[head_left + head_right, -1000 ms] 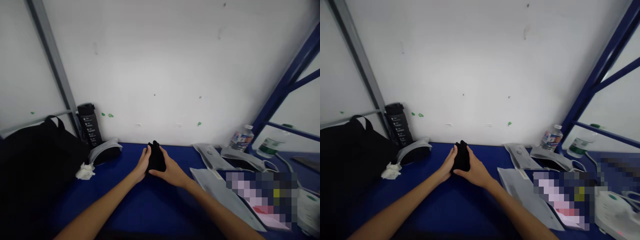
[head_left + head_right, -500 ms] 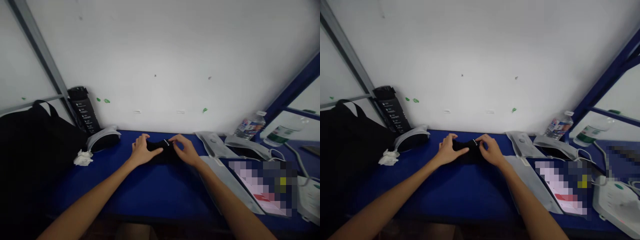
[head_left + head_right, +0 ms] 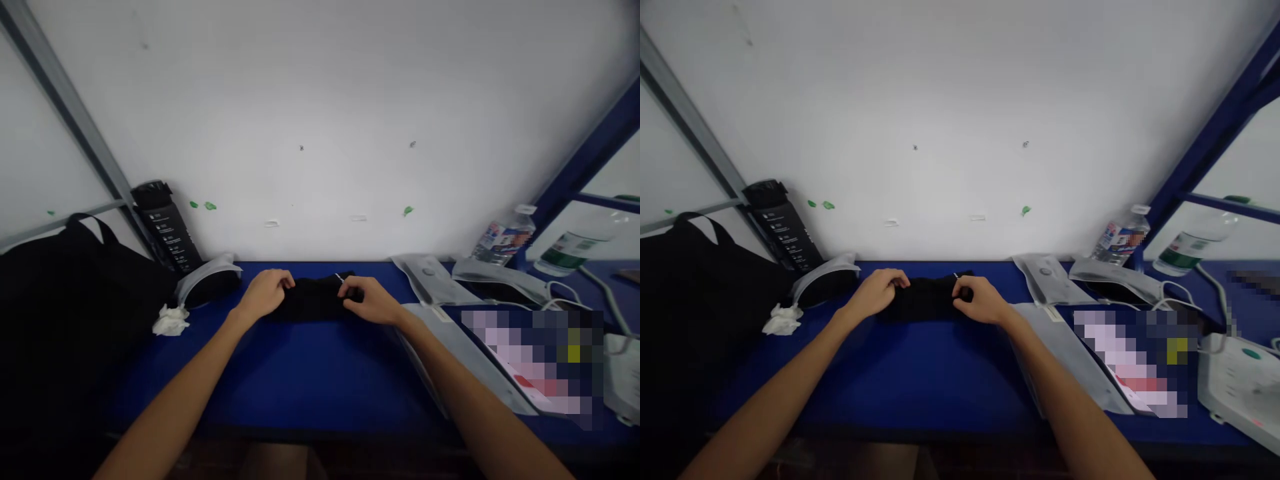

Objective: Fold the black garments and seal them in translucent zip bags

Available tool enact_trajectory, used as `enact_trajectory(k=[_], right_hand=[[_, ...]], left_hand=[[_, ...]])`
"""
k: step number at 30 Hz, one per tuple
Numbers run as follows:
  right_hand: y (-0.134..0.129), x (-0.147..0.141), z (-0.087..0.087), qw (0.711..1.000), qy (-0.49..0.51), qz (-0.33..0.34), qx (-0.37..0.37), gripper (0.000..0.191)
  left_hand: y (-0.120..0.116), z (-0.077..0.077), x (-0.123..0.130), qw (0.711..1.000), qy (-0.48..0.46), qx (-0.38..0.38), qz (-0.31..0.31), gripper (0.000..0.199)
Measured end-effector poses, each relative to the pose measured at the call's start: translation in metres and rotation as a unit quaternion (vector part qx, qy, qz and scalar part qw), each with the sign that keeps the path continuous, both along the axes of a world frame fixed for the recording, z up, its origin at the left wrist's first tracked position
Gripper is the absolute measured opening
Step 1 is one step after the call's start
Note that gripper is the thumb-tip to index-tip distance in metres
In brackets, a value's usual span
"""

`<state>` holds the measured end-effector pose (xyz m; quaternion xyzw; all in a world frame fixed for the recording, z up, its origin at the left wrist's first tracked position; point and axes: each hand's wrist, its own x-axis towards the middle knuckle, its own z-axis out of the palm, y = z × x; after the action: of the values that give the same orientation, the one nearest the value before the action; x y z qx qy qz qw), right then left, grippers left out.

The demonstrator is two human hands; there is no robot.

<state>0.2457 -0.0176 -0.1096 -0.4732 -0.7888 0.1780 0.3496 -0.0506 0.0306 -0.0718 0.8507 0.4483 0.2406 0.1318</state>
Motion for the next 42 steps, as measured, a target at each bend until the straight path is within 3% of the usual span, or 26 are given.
enact_trajectory(k=[1,4,6,7,10,12,14,15,17,19,20,22,25,27,29,30,33,37,42], right_hand=[[-0.004,0.001,0.008,0.998,0.024,0.039,-0.037,0.01],[-0.014,0.006,0.026,0.963,0.064,0.178,-0.19,0.055],[-0.015,0.009,0.027,0.952,0.057,0.184,-0.238,0.067],[-0.013,0.009,0.025,0.96,0.045,0.153,-0.232,0.066],[-0.004,0.004,0.008,0.989,-0.015,0.038,-0.14,0.051],[0.003,-0.003,-0.005,0.994,-0.064,-0.021,-0.087,0.038],[0.007,-0.01,-0.014,0.99,-0.104,-0.071,-0.07,0.027],[0.009,-0.013,-0.018,0.986,-0.114,-0.095,-0.075,0.032],[0.011,-0.016,-0.022,0.98,-0.114,-0.137,-0.092,0.066],[0.012,-0.015,-0.023,0.976,-0.106,-0.16,-0.103,0.089],[0.011,-0.013,-0.023,0.975,-0.105,-0.164,-0.107,0.09],[0.01,-0.009,-0.02,0.973,-0.108,-0.163,-0.118,0.072],[0.005,-0.004,-0.01,0.967,-0.131,-0.186,-0.112,0.029],[0.002,-0.002,-0.004,0.962,-0.139,-0.221,-0.079,0.033],[0.001,-0.001,-0.002,0.963,-0.138,-0.233,-0.021,0.024],[0.001,-0.002,-0.004,0.966,-0.143,-0.217,0.01,0.024],[0.007,-0.003,-0.015,0.973,-0.18,-0.133,0.056,0.056],[0.016,-0.003,-0.027,0.978,-0.173,-0.103,0.048,0.034],[0.014,0.004,-0.014,0.982,-0.11,-0.111,0.108,0.02]], left_hand=[[-0.003,0.001,0.004,0.999,-0.008,-0.037,-0.026,0.041],[-0.011,0.008,0.007,0.965,-0.038,-0.225,-0.125,0.033],[-0.011,0.011,0.005,0.92,-0.04,-0.341,-0.187,0.03],[-0.01,0.011,0.004,0.913,-0.03,-0.355,-0.198,0.028],[-0.006,0.0,0.004,0.962,0.019,-0.235,-0.138,0.024],[-0.003,-0.01,0.007,0.989,0.031,-0.127,-0.065,0.026],[-0.001,-0.019,0.01,0.998,0.013,-0.051,-0.018,0.034],[-0.001,-0.023,0.011,1.0,-0.003,-0.021,-0.007,0.043],[0.0,-0.028,0.011,1.0,-0.027,0.015,0.0,0.061],[0.001,-0.031,0.012,1.0,-0.015,0.014,-0.007,0.06],[0.0,-0.031,0.012,1.0,0.001,0.008,-0.011,0.053],[-0.002,-0.027,0.014,0.999,0.04,-0.001,-0.01,0.037],[-0.007,-0.018,0.017,0.997,0.069,-0.027,0.031,0.041],[-0.009,-0.014,0.019,0.996,0.061,-0.032,0.056,0.039],[-0.008,-0.016,0.02,0.997,0.056,0.0,0.052,0.03],[-0.007,-0.019,0.02,0.997,0.059,0.016,0.041,0.031],[-0.001,-0.032,0.02,0.998,0.067,0.009,0.008,0.038],[0.006,-0.04,0.02,0.999,0.025,-0.024,0.006,0.019],[0.005,-0.025,0.015,0.995,-0.068,-0.034,-0.066,0.005]])
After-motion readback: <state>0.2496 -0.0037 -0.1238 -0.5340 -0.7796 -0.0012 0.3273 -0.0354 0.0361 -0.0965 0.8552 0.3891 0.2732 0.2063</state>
